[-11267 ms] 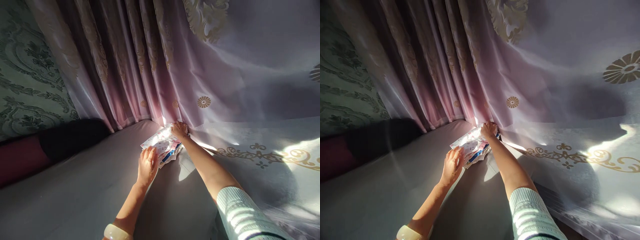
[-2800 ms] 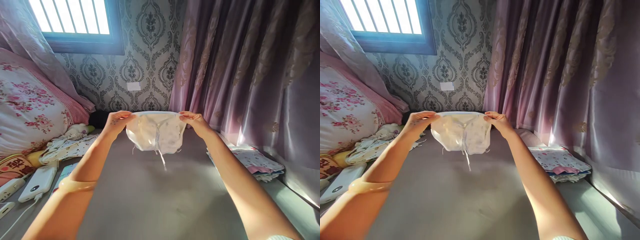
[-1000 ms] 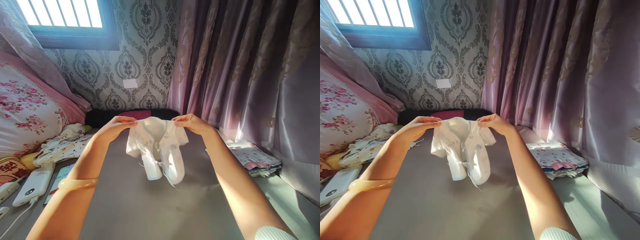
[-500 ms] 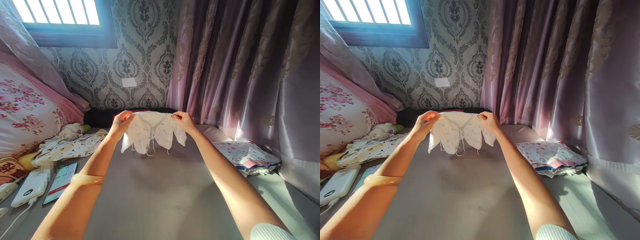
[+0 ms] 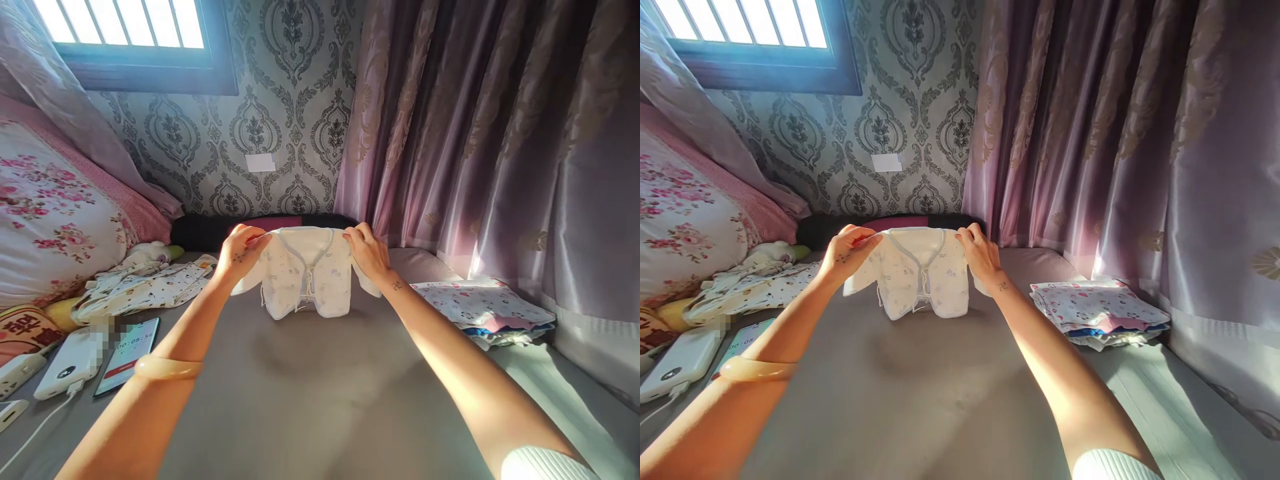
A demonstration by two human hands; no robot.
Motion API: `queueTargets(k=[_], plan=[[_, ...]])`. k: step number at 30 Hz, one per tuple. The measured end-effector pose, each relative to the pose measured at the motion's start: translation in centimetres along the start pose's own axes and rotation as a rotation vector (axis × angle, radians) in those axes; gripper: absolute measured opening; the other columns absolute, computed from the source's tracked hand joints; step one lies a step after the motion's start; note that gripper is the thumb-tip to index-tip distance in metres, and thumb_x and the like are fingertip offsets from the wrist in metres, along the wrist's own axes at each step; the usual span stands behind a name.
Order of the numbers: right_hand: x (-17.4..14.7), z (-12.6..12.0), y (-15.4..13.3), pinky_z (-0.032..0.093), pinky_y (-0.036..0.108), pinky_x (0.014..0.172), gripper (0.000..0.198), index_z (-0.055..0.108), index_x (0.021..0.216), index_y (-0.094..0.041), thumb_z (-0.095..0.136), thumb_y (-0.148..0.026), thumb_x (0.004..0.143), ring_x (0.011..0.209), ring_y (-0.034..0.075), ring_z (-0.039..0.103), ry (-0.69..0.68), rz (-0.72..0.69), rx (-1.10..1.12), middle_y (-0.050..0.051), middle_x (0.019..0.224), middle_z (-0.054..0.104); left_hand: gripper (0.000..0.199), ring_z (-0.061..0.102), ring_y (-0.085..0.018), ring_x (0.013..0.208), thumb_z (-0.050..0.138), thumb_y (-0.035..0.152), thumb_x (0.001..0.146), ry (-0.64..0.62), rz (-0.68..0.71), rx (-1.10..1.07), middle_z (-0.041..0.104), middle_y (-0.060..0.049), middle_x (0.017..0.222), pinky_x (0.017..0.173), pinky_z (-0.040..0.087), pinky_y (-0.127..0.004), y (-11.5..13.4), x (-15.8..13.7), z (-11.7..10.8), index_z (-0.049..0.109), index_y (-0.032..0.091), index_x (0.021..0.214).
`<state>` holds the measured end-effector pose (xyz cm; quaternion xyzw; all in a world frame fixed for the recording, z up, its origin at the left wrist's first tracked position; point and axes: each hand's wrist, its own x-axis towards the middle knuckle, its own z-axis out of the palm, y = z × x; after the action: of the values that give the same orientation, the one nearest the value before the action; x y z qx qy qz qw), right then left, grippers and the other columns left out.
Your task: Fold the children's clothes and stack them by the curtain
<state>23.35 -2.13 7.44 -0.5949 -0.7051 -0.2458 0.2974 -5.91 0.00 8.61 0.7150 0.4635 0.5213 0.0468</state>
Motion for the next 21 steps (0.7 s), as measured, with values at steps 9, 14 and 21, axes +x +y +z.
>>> queueTargets(k=[9, 14, 21], plan=[[-2.4, -4.5, -1.1, 0.029, 0.026, 0.052, 0.041, 0.061, 0.110, -0.024, 0.026, -0.043, 0.100, 0.070, 0.013, 0.055, -0.035, -0.127, 0.018, 0.003, 0.100, 0.057, 0.022, 0.052, -0.011, 0.072, 0.058, 0.035, 0.081, -0.125, 0.026, -0.075, 0.052, -0.001, 0.085, 0.062, 0.042, -0.022, 2.7, -3.4, -4.5, 0.068, 0.016, 0.086], [-4.2, -9.4, -1.8, 0.041, 0.024, 0.063, 0.029, 0.064, 0.105, -0.023, 0.040, -0.039, 0.098, 0.078, 0.013, 0.059, -0.014, -0.210, 0.306, 0.002, 0.094, 0.060, 0.016, 0.053, -0.010, 0.074, 0.061, 0.032, 0.083, -0.144, 0.045, -0.180, 0.054, 0.000, 0.089, 0.059, 0.041, -0.020, 5.0, -6.0, -8.4, 0.067, 0.020, 0.091], [-3.3, -12.6, -2.3, 0.046, 0.024, 0.071, 0.022, 0.067, 0.096, -0.022, 0.051, -0.038, 0.092, 0.083, 0.014, 0.061, -0.159, -0.126, 0.648, 0.001, 0.092, 0.066, 0.016, 0.054, -0.011, 0.072, 0.063, 0.036, 0.082, -0.115, 0.096, -0.010, 0.060, 0.001, 0.084, 0.057, 0.039, -0.021, 5.7, -5.5, -11.1, 0.069, 0.023, 0.089]])
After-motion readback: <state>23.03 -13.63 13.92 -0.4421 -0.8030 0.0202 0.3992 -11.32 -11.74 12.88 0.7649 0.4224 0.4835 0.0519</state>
